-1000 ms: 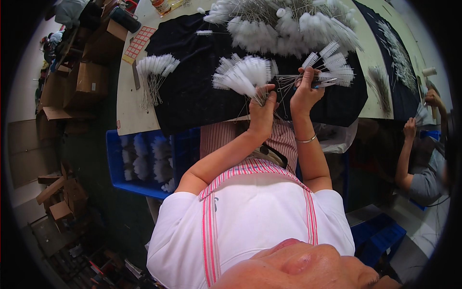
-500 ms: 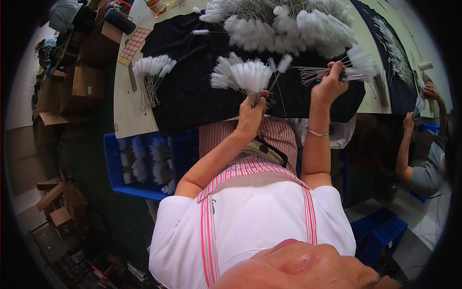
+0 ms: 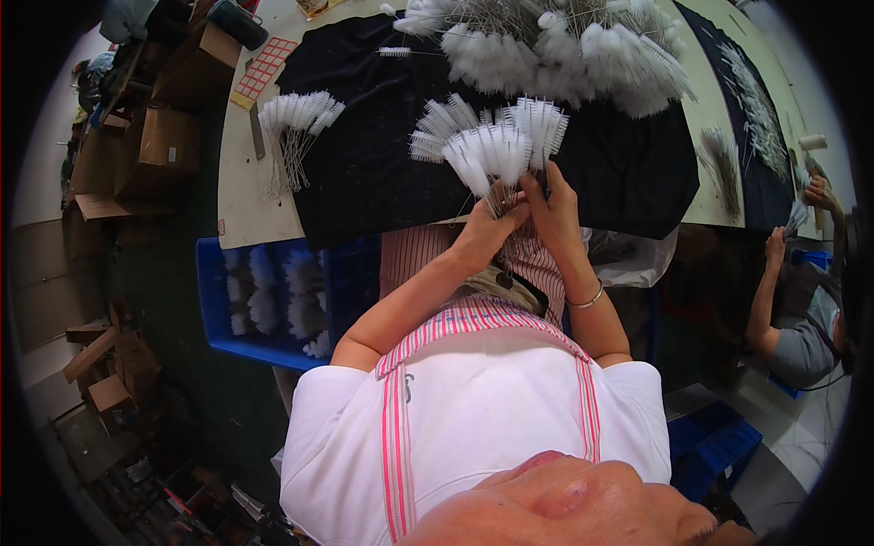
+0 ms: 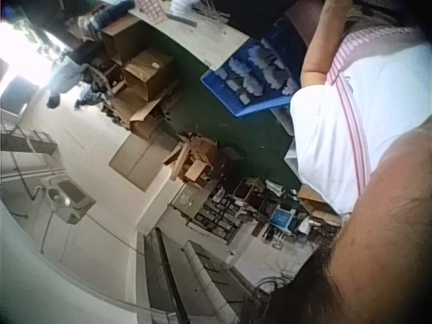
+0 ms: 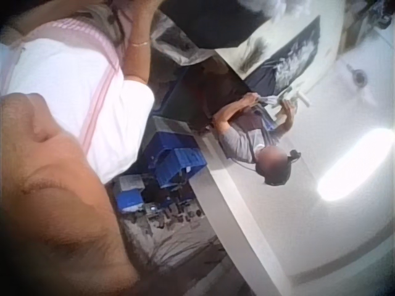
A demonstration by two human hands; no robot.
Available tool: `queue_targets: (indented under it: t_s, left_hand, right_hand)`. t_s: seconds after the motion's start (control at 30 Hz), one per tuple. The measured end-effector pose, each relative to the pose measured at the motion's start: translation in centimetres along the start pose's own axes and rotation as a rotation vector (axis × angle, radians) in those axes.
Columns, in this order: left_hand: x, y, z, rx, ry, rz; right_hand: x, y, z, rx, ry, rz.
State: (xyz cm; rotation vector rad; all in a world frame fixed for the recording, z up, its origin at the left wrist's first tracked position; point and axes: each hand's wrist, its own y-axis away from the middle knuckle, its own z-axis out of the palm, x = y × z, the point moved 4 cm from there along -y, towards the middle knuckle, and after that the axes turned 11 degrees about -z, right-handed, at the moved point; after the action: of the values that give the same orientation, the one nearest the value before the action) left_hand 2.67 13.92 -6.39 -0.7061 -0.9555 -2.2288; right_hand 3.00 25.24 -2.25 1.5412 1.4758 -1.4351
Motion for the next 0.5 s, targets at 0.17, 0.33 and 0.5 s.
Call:
queue_targets:
  t_s: [0.17,0.33,0.5]
  left_hand:
    - [-0.7,0.4,-0.4,-0.124,-0.185,0.016]
    - [-0.3,2.2,-1.2,-0.242,-0.077,-0.154]
    - [-2.4,4.7,-1.6,-0.349,-0.074,-0.347]
  right_hand:
    - [-1.1,1.0,-0.2,-0.082,0.235,-0.254]
    - [-0.4,-0.5,-4.6,0.188,-0.033,0.015]
    - [-3.0,-3.9,-3.9,-0.215,-0.403,-0.282]
